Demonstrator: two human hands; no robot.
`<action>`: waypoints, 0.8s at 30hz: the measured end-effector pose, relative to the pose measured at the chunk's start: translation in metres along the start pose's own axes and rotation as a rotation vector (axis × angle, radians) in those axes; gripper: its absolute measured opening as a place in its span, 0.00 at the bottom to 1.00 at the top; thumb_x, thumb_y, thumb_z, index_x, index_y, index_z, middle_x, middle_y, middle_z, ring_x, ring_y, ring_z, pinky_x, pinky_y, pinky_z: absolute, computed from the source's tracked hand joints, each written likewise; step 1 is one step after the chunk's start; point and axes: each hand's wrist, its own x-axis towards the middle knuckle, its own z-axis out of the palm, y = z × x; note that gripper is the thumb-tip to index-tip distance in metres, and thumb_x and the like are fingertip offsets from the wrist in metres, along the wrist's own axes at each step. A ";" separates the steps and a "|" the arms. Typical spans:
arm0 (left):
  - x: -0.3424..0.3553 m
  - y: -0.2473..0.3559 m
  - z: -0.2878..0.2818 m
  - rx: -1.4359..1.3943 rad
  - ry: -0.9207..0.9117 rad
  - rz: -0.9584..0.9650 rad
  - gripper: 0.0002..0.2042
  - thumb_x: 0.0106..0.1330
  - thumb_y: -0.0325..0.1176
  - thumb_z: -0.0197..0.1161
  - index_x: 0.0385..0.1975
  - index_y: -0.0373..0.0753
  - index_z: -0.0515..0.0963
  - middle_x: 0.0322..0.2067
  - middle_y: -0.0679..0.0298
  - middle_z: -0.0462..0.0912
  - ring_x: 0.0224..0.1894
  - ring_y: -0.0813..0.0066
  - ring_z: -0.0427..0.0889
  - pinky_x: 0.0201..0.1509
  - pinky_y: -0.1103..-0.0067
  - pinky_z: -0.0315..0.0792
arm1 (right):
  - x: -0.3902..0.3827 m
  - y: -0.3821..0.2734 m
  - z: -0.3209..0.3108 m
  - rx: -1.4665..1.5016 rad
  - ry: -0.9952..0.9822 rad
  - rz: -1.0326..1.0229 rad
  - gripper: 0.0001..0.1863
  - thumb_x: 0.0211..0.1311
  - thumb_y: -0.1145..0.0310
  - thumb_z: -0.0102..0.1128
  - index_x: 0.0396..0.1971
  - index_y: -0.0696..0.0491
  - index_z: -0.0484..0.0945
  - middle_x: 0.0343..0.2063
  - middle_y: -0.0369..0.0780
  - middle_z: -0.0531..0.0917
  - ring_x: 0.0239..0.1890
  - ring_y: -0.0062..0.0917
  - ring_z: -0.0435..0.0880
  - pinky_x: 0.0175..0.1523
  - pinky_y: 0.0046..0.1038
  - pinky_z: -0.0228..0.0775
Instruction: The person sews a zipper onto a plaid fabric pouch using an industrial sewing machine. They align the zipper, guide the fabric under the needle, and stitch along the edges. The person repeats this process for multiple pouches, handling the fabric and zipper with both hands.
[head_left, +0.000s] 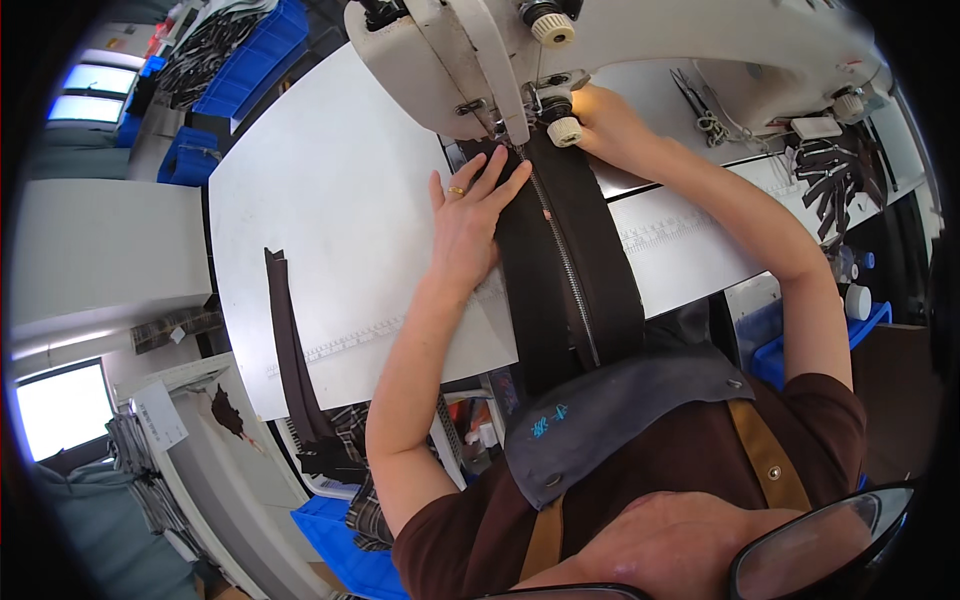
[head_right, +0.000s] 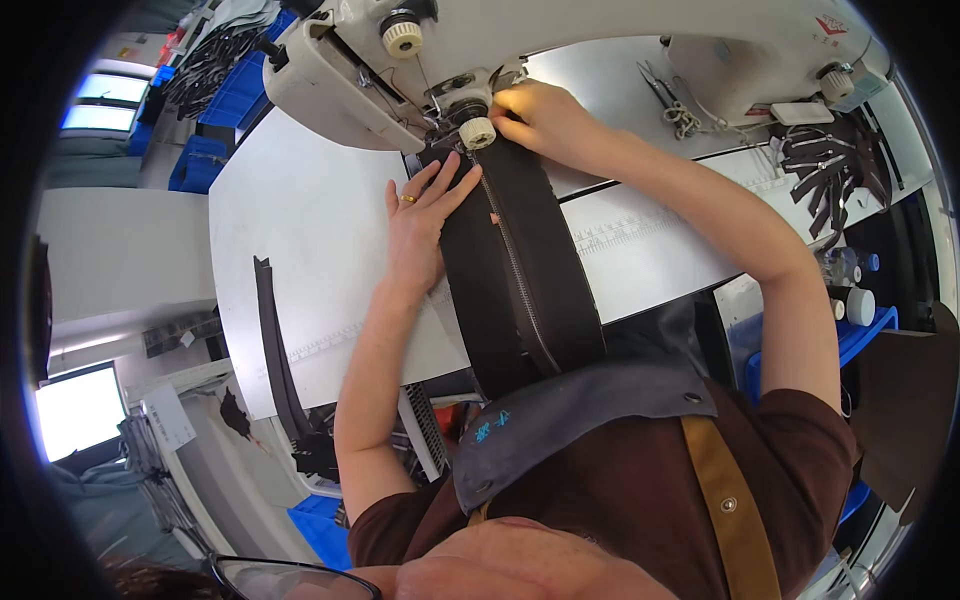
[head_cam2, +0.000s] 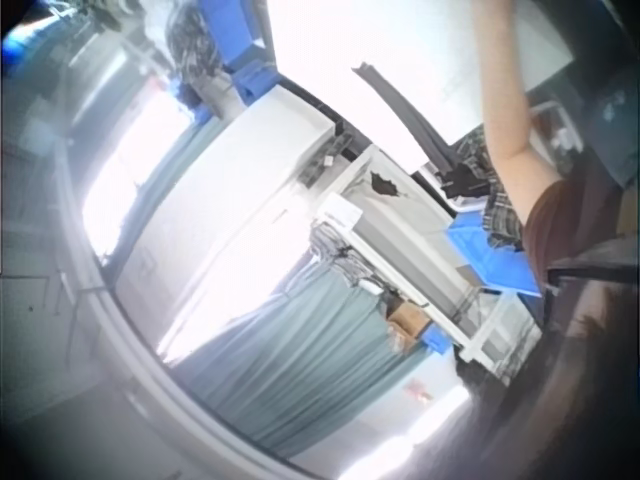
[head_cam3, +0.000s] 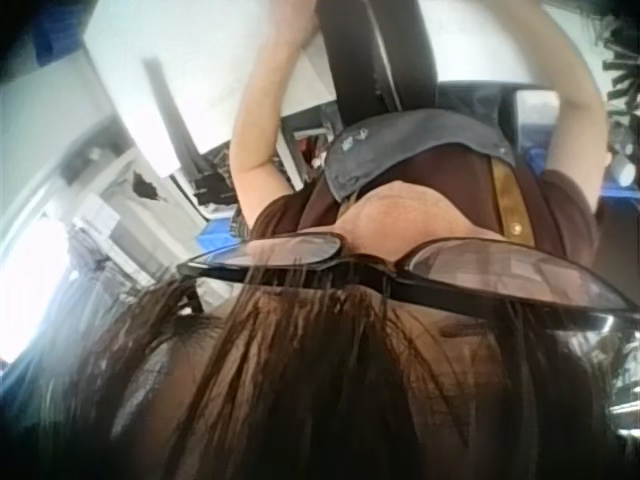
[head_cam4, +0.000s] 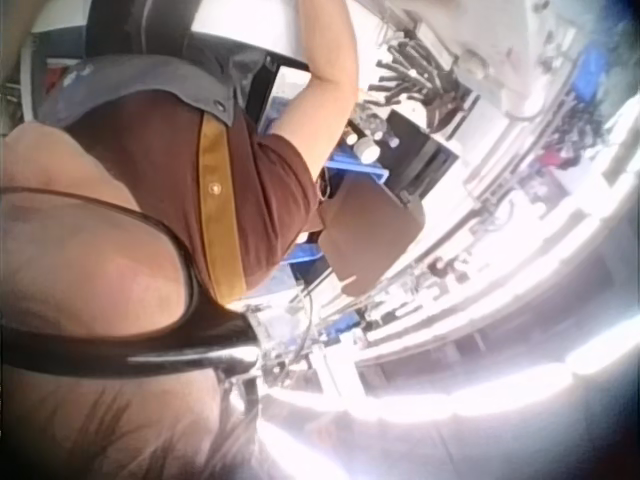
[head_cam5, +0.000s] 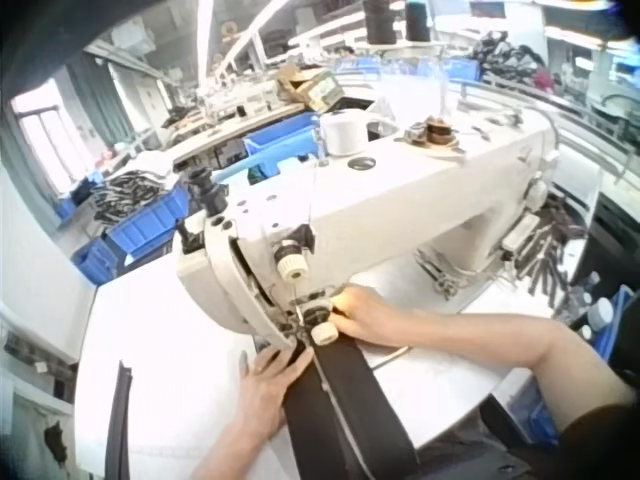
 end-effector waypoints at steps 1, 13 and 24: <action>0.000 -0.001 0.001 0.003 -0.002 0.003 0.26 0.52 0.46 0.67 0.54 0.56 0.74 0.58 0.63 0.70 0.61 0.61 0.65 0.66 0.52 0.43 | 0.002 -0.003 -0.001 0.011 -0.052 0.038 0.07 0.55 0.67 0.56 0.26 0.55 0.76 0.27 0.42 0.79 0.35 0.37 0.77 0.40 0.35 0.70; 0.003 0.000 -0.001 0.011 -0.020 0.025 0.27 0.52 0.36 0.65 0.56 0.56 0.71 0.59 0.64 0.69 0.61 0.62 0.64 0.65 0.49 0.45 | 0.019 0.026 0.040 -0.162 0.075 -0.414 0.08 0.53 0.66 0.57 0.24 0.56 0.75 0.23 0.43 0.79 0.29 0.38 0.79 0.33 0.35 0.73; 0.002 0.001 -0.003 0.030 -0.018 0.015 0.24 0.55 0.44 0.65 0.54 0.55 0.74 0.58 0.62 0.70 0.61 0.60 0.65 0.66 0.52 0.44 | 0.002 0.015 0.020 -0.387 0.220 -0.488 0.08 0.47 0.67 0.60 0.19 0.54 0.73 0.25 0.37 0.76 0.30 0.31 0.76 0.33 0.30 0.70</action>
